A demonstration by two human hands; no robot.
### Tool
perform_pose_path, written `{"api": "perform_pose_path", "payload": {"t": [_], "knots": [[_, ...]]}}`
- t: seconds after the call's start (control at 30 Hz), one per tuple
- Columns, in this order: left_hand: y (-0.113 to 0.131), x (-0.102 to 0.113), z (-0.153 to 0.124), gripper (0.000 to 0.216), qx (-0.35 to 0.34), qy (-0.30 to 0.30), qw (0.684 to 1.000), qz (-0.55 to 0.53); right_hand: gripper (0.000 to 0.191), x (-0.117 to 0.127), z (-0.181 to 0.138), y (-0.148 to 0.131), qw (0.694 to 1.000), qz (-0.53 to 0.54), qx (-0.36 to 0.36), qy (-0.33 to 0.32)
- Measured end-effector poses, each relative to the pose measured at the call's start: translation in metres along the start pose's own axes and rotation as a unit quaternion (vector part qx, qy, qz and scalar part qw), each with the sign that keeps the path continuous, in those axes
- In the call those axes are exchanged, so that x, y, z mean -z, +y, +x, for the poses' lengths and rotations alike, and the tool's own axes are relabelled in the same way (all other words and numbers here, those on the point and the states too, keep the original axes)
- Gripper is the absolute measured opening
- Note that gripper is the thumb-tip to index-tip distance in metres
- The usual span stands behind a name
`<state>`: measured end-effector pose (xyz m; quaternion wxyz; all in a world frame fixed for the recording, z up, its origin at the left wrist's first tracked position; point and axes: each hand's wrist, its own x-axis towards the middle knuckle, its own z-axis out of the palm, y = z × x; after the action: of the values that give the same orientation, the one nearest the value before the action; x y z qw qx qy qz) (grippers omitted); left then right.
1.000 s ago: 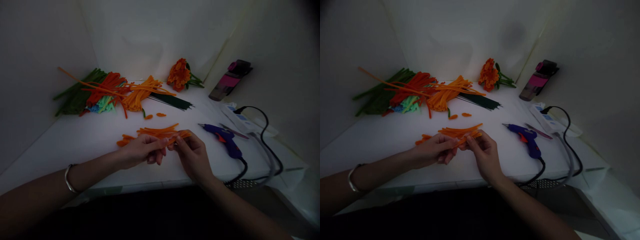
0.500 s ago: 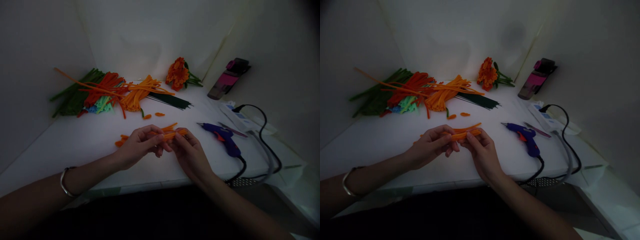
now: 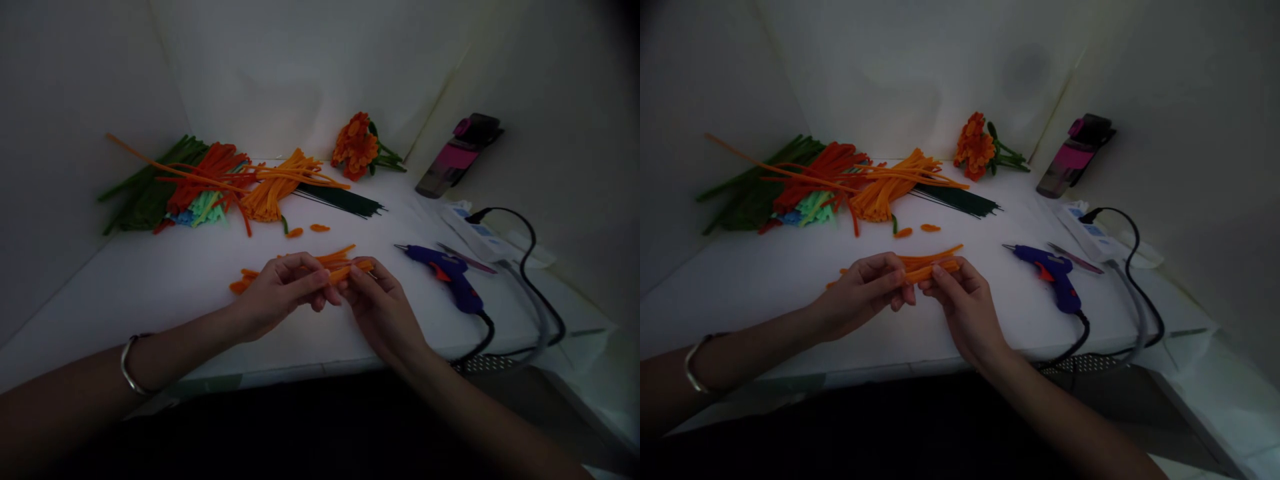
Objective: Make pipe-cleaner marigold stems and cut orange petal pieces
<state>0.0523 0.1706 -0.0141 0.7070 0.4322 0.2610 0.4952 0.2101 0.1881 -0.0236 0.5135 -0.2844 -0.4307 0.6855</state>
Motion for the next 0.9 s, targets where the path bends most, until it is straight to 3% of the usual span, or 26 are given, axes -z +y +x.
{"api": "perform_pose_path", "payload": {"t": [0.27, 0.57, 0.77, 0.9], "knots": [[-0.0018, 0.0018, -0.0008, 0.013, -0.031, 0.012, 0.998, 0.05, 0.002, -0.0015, -0.0004, -0.0005, 1.0, 0.009, -0.005, 0.025], [-0.0001, -0.0002, -0.0004, 0.013, -0.005, 0.043, 0.998, 0.046, 0.002, 0.0018, 0.0019, -0.001, 0.999, -0.024, 0.035, 0.011], [-0.0002, 0.0006, 0.0012, 0.021, 0.079, -0.021, 0.997, 0.008, 0.003, 0.0048, 0.0029, -0.0067, 0.995, -0.066, 0.08, 0.006], [-0.002, 0.0012, 0.0005, 0.025, 0.072, -0.028, 0.996, 0.035, 0.003, 0.0049, 0.0023, -0.0086, 0.993, -0.082, 0.086, 0.002]]}}
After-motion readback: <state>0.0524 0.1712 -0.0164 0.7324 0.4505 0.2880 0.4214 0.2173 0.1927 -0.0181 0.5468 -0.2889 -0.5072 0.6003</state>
